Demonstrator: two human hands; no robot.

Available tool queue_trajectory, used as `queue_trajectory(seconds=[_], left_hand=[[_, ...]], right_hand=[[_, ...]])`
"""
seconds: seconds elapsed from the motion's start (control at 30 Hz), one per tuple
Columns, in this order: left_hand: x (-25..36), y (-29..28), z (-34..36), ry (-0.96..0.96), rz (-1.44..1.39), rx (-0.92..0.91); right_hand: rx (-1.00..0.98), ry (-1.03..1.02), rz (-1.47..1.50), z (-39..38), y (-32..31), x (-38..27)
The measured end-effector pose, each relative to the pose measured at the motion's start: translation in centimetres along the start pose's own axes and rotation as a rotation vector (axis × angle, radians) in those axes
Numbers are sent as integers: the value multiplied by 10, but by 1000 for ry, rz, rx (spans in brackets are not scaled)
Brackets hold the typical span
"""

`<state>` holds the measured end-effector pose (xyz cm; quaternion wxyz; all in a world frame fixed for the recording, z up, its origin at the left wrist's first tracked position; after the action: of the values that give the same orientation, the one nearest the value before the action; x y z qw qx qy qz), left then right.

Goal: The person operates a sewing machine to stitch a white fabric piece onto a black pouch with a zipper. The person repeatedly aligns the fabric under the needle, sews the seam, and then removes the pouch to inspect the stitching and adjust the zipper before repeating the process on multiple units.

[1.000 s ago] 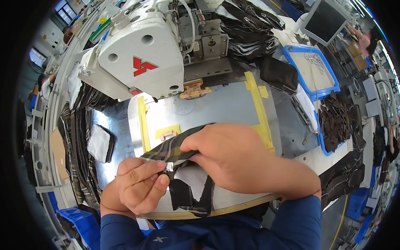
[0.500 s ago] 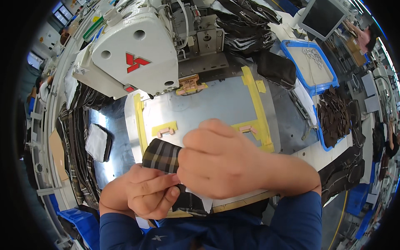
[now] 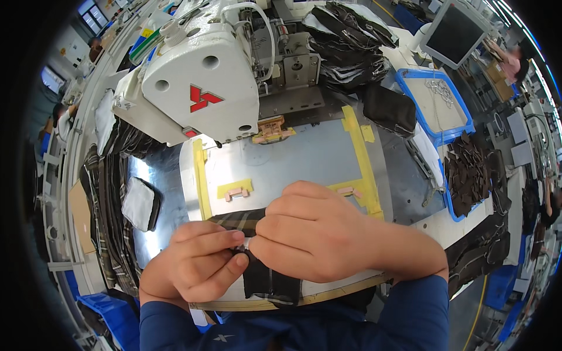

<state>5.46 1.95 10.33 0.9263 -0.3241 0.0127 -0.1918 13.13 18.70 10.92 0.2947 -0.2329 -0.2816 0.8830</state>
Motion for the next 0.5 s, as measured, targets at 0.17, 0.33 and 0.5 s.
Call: queue_trajectory(seconds=[0.17, 0.33, 0.5], left_hand=[[-23, -39, 13, -534, -258, 102], [-36, -30, 18, -683, -455, -95], [-31, -33, 20, -549, -200, -54]], right_hand=[[34, -36, -30, 1, -8, -5], [28, -54, 7, 3, -10, -7], [31, -64, -2, 2, -8, -9]])
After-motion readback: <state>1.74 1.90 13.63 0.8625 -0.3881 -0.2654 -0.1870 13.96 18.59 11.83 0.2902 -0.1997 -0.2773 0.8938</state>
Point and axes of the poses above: each hand's wrist, its own z-axis towards the middle knuckle, its own y-axis out of the palm, x = y × z, the point moved 6 cm from there along z, towards the middle knuckle, and after that the axes turned 1 degree about -y, right-handed, at the moved point
